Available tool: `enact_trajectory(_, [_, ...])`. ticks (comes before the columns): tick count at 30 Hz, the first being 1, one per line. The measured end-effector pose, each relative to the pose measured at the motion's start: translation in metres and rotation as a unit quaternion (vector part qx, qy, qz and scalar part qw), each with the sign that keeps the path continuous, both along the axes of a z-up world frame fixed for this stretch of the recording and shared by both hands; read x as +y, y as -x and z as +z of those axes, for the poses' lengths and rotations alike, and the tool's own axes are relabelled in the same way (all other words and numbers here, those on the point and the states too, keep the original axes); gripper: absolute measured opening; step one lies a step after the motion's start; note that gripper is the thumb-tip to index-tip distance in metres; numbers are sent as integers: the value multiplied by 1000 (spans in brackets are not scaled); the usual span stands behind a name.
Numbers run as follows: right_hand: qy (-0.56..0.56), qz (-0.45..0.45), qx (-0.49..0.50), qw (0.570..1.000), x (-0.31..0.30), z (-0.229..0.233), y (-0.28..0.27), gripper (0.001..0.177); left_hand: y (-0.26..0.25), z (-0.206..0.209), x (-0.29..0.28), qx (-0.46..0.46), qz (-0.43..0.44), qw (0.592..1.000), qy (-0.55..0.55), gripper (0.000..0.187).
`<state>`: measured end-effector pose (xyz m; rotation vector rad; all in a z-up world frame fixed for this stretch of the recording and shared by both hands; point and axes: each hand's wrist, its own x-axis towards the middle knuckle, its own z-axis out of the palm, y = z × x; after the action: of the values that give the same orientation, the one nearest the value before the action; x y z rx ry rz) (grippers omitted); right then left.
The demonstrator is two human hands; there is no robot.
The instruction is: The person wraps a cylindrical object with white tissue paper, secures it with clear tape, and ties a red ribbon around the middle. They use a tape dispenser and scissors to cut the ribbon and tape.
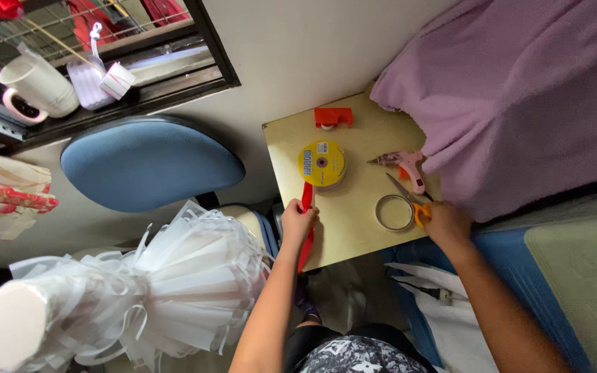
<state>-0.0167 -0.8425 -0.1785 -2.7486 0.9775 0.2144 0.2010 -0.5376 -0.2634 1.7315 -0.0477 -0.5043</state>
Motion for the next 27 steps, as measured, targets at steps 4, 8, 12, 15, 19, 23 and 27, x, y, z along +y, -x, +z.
enact_trajectory(4, [-117, -13, 4, 993, -26, -11, 2, 33, 16, -12, -9, 72, 23, 992, 100, 22])
enact_trajectory(8, [-388, -73, -3, 919, -51, -15, 4, 30, 40, -14, -8, 141, 110, 980, 91, 21])
enact_trajectory(12, [-561, -92, 30, 822, -28, 4, -8, 47, 44, -14, -6, 111, 180, 959, 188, 33])
enact_trajectory(15, [-596, 23, 118, 794, 4, 21, -40, 54, 49, -17, 0, 181, 226, 923, 252, 33])
enact_trajectory(19, [-579, 112, 282, 757, 26, 37, -118, 58, 54, -6, 2, 100, 208, 948, 221, 49])
enact_trajectory(23, [-524, 145, 337, 769, 44, 46, -171, 57, 64, 14, 0, 125, 248, 948, 152, 65])
enact_trajectory(27, [-468, 162, 352, 794, 63, 55, -199, 59, 70, 30, -5, 110, 276, 940, 166, 72])
